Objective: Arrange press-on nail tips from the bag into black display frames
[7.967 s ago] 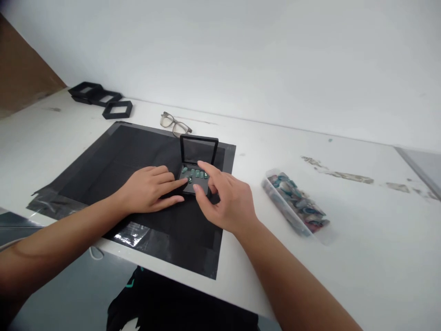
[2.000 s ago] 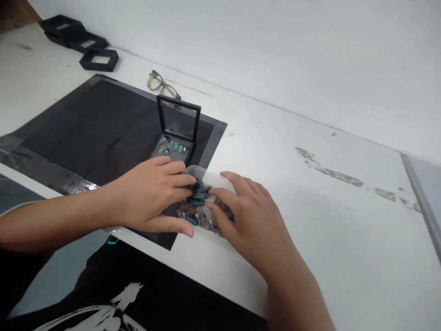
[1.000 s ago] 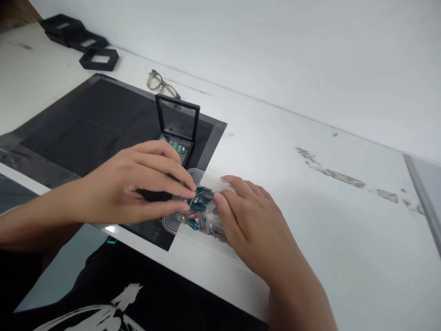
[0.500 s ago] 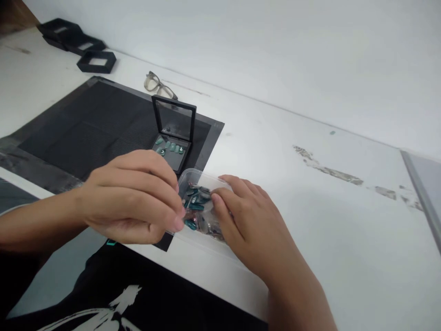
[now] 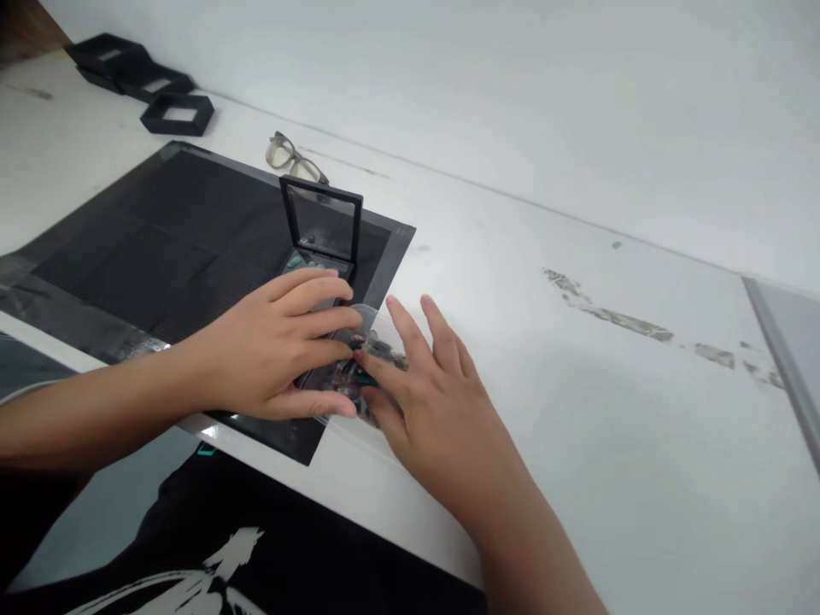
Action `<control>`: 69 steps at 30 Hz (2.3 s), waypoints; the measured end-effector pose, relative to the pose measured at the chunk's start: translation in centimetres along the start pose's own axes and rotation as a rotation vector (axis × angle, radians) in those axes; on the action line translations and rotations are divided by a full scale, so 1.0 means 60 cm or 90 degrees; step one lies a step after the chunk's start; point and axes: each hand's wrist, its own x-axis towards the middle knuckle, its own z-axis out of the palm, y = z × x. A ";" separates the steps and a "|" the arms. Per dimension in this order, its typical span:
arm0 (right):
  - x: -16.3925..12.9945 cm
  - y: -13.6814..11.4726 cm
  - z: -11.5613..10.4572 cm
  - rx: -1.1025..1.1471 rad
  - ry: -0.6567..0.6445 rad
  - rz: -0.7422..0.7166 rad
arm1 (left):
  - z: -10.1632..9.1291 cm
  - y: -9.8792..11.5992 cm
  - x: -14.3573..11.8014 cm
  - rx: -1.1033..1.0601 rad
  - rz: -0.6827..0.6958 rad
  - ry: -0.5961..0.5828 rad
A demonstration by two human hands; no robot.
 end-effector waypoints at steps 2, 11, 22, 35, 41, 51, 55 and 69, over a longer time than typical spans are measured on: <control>0.001 0.001 -0.003 0.022 -0.012 0.005 | 0.000 0.004 0.000 -0.008 -0.002 -0.017; 0.000 0.008 -0.008 0.036 0.006 0.000 | 0.000 0.011 -0.003 -0.039 -0.019 -0.055; -0.003 0.009 -0.005 0.015 -0.021 -0.002 | -0.002 0.025 0.001 -0.057 -0.076 -0.090; 0.002 0.014 -0.014 0.071 -0.020 0.019 | -0.015 0.020 -0.001 -0.202 -0.104 -0.166; 0.000 0.024 -0.019 0.091 -0.004 0.048 | -0.040 0.011 0.003 -0.339 -0.102 0.018; 0.003 0.022 -0.026 0.103 0.003 0.041 | -0.033 0.024 0.010 -0.554 -0.147 0.237; 0.000 0.024 -0.026 0.114 0.011 0.043 | -0.032 0.025 0.012 -0.599 -0.123 0.286; 0.001 0.005 -0.007 0.042 0.007 -0.009 | -0.013 0.017 0.017 -0.457 -0.046 0.327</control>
